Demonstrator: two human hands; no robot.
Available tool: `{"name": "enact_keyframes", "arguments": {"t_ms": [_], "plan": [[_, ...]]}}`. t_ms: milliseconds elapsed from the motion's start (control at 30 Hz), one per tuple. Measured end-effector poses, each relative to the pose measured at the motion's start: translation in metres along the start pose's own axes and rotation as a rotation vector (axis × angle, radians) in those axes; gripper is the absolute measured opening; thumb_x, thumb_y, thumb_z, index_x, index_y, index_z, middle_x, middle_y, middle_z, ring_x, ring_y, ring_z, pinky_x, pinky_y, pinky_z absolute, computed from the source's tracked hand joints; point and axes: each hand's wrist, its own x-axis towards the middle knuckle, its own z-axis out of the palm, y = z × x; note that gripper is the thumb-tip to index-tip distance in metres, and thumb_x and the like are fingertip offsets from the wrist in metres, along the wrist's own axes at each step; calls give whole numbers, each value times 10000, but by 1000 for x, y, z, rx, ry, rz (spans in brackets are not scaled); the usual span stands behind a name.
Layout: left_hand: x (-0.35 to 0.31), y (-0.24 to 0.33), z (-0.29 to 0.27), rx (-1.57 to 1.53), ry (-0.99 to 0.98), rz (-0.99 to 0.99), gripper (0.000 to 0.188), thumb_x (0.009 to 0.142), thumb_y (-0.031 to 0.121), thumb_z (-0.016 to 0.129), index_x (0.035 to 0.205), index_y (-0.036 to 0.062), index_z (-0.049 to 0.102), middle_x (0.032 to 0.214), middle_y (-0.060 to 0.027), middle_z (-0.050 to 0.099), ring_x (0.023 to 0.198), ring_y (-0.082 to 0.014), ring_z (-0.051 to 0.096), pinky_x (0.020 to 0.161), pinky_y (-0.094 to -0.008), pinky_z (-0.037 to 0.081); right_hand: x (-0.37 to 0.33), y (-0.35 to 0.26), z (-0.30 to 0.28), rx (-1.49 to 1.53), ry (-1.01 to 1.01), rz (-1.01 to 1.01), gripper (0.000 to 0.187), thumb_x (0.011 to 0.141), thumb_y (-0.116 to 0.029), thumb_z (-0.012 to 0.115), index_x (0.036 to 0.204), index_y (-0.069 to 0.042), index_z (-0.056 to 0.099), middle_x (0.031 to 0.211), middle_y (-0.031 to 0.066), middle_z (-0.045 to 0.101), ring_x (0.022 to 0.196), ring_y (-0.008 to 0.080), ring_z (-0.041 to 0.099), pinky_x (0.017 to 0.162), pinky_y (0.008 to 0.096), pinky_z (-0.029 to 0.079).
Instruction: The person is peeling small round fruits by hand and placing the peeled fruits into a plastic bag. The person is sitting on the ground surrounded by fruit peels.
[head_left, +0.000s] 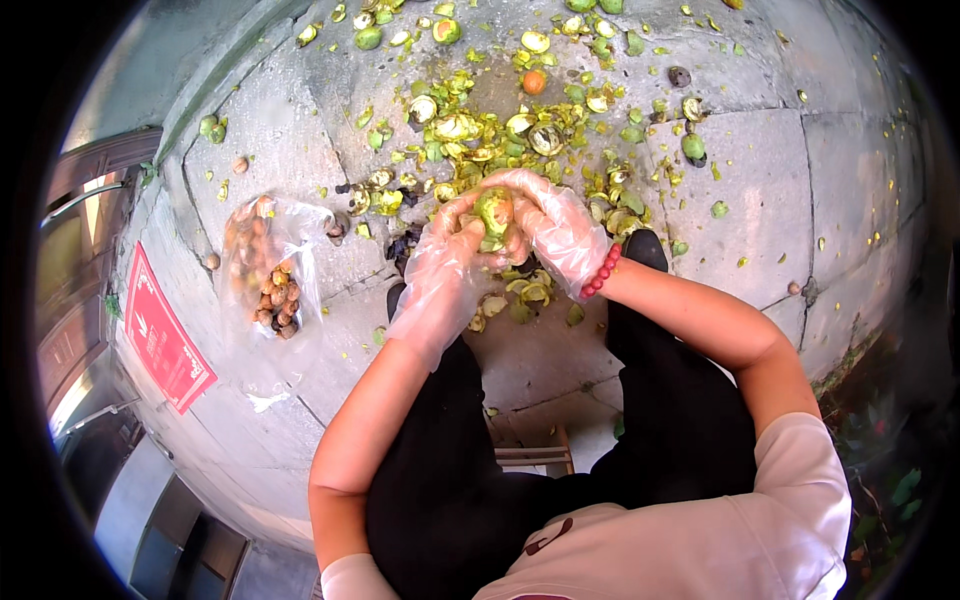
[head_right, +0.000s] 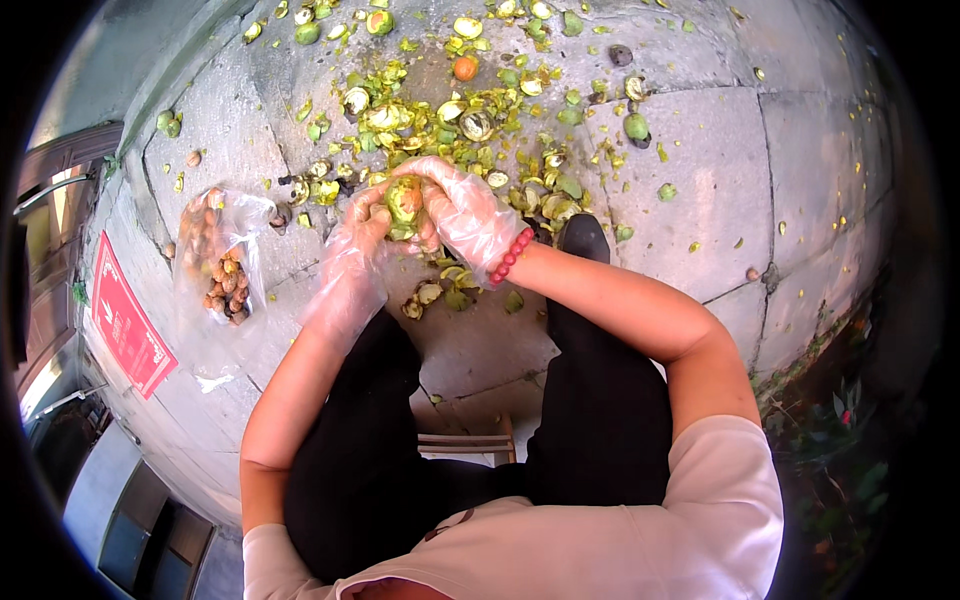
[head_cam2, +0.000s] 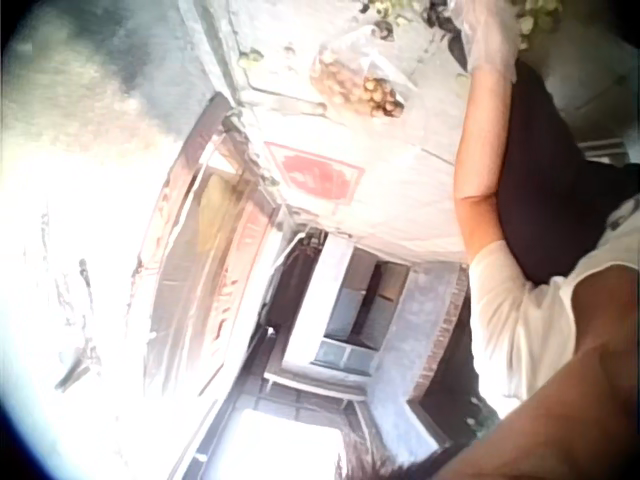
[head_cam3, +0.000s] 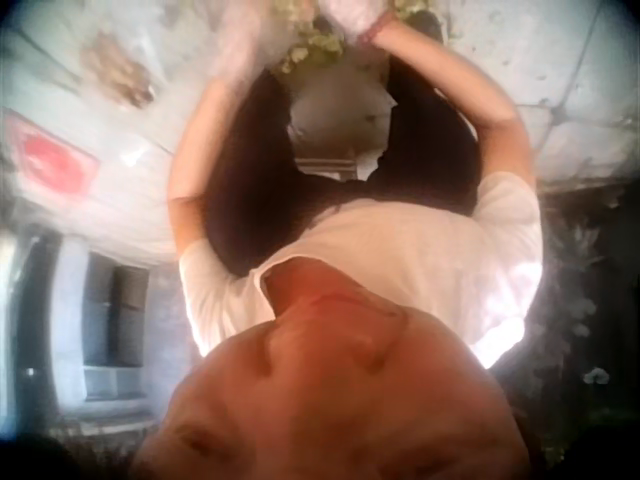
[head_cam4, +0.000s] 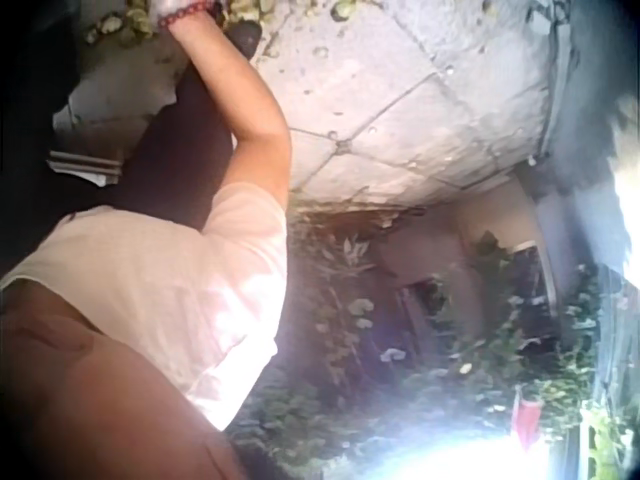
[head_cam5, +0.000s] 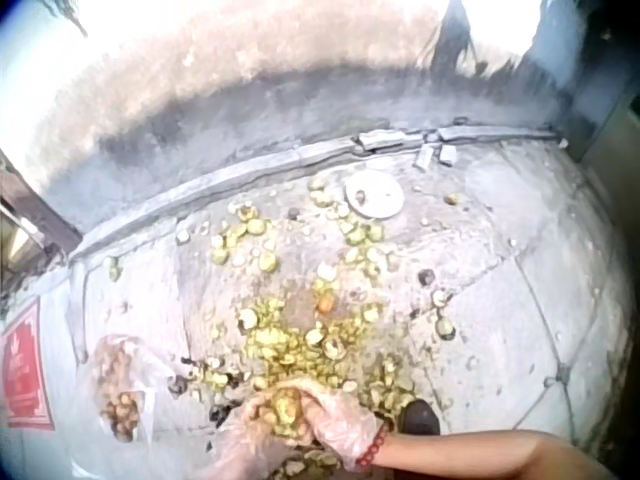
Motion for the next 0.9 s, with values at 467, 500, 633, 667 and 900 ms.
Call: {"name": "enact_keyframes", "arguments": {"t_ms": [467,500,633,667,900], "plan": [[10,-25,8,-254,76,-107,534,963,473,473,1391,173,360,1205,-25,510,980,-144,505,746,-342,508,-1,-15,-3,-486,-2,-96,315,958,-153,459,1251,-50,508,1054,177,636,999,322,623,892,396,476],[11,-29,10,-251,129,-95,542,974,477,459,1409,174,345,1224,-29,499,989,-148,502,751,-361,524,0,-16,-3,-501,-20,-112,315,951,-137,450,1250,-56,509,1056,178,635,1001,322,625,891,394,478],[5,-29,5,-112,108,-81,541,1017,462,396,1459,170,290,1267,-50,463,1025,-177,496,780,-435,566,7,-11,-3,-552,-103,-265,359,902,-70,431,1256,-72,493,1064,197,630,1006,356,627,880,407,487],[3,-27,4,-80,93,-86,536,1026,453,382,1467,167,279,1268,-55,459,1030,-185,498,787,-447,573,8,-9,-4,-577,-128,-290,376,887,-55,429,1258,-75,487,1068,203,628,1007,367,626,877,412,489],[6,-46,-5,291,125,-39,420,1005,206,460,1406,90,414,1012,-49,588,851,-154,575,723,-340,564,13,-3,-4,-631,-207,-148,449,822,1,420,1262,-76,470,1086,219,616,1025,391,615,881,431,483]]}}
